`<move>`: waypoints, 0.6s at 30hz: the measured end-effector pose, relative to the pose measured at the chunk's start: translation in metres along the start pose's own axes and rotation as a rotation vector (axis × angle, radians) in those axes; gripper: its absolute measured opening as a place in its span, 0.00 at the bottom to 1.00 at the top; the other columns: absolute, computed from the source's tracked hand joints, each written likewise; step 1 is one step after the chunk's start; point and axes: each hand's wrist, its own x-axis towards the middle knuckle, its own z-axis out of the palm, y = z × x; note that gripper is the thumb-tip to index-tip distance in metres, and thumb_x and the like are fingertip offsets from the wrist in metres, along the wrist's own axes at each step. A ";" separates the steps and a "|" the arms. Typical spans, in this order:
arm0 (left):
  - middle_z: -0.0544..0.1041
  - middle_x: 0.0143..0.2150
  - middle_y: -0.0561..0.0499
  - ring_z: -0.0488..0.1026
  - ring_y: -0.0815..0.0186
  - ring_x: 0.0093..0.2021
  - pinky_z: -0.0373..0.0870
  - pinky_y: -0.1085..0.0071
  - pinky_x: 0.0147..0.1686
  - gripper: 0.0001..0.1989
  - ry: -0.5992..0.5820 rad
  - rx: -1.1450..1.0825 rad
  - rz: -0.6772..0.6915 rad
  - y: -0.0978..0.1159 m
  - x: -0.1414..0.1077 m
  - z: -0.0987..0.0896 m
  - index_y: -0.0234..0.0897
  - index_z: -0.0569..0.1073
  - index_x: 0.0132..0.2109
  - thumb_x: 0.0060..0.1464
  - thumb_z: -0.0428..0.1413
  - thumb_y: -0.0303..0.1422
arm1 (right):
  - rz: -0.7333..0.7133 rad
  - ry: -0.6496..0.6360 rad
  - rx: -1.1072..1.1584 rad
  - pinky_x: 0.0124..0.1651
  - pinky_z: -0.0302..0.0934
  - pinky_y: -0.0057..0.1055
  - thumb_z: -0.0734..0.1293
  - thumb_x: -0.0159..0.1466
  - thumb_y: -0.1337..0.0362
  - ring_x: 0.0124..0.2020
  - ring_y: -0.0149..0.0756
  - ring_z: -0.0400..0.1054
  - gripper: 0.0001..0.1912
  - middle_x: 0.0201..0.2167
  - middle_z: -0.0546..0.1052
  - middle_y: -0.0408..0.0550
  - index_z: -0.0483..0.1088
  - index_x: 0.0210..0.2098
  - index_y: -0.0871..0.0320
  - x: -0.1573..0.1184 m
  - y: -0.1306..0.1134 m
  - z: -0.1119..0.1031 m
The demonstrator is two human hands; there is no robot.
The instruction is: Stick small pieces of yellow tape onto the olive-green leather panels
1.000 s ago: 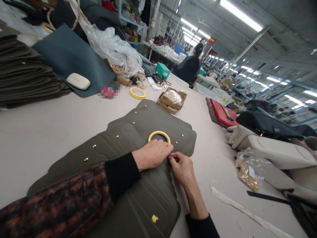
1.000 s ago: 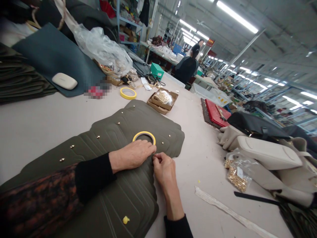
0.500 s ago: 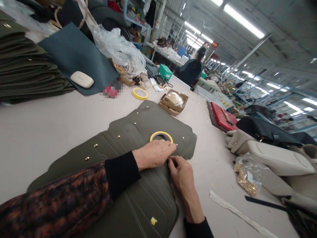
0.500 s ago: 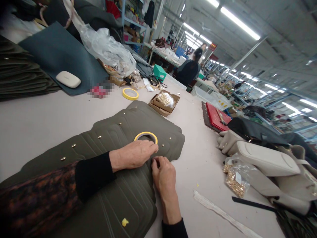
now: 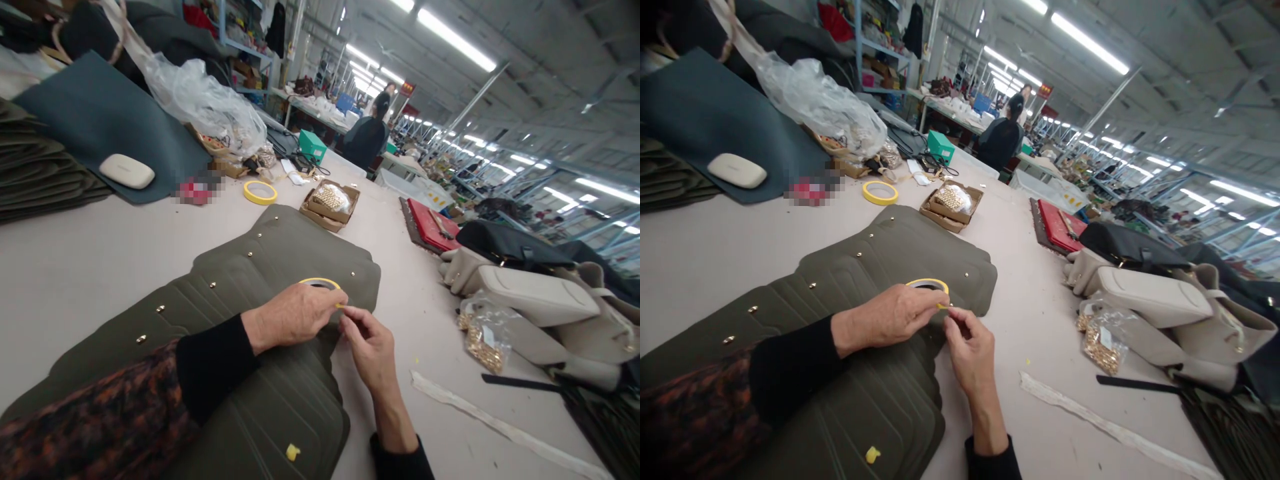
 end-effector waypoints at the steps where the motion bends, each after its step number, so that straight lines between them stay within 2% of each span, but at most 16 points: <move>1: 0.76 0.40 0.51 0.74 0.66 0.40 0.67 0.73 0.41 0.10 0.009 -0.007 0.002 0.000 0.000 0.000 0.39 0.68 0.47 0.61 0.45 0.26 | -0.043 0.035 0.016 0.36 0.65 0.29 0.65 0.61 0.61 0.32 0.35 0.71 0.13 0.34 0.79 0.47 0.75 0.42 0.58 0.000 0.000 0.000; 4: 0.75 0.51 0.48 0.74 0.64 0.46 0.69 0.70 0.46 0.19 0.026 0.009 0.003 0.000 -0.001 0.001 0.39 0.61 0.58 0.61 0.46 0.27 | -0.169 0.063 -0.016 0.42 0.66 0.31 0.65 0.61 0.64 0.38 0.35 0.72 0.12 0.39 0.78 0.49 0.74 0.44 0.58 -0.001 0.001 0.001; 7: 0.73 0.54 0.44 0.75 0.62 0.47 0.70 0.66 0.47 0.25 0.002 0.050 -0.030 0.001 -0.003 0.003 0.37 0.53 0.63 0.61 0.47 0.28 | -0.237 0.070 -0.077 0.41 0.66 0.31 0.64 0.62 0.65 0.36 0.35 0.71 0.11 0.38 0.78 0.49 0.73 0.43 0.57 0.000 0.001 0.002; 14: 0.75 0.47 0.45 0.76 0.60 0.44 0.71 0.67 0.42 0.21 -0.036 0.129 -0.030 0.005 -0.003 0.005 0.36 0.55 0.60 0.61 0.47 0.29 | -0.362 0.079 -0.238 0.38 0.65 0.29 0.62 0.63 0.66 0.32 0.33 0.71 0.08 0.33 0.78 0.48 0.73 0.38 0.57 0.002 0.000 0.003; 18: 0.76 0.38 0.49 0.76 0.62 0.36 0.69 0.70 0.33 0.13 -0.059 0.182 -0.029 0.007 -0.002 0.004 0.36 0.61 0.53 0.61 0.46 0.30 | -0.400 0.104 -0.326 0.34 0.64 0.28 0.62 0.62 0.68 0.27 0.31 0.69 0.07 0.28 0.76 0.45 0.73 0.34 0.57 0.001 0.001 0.004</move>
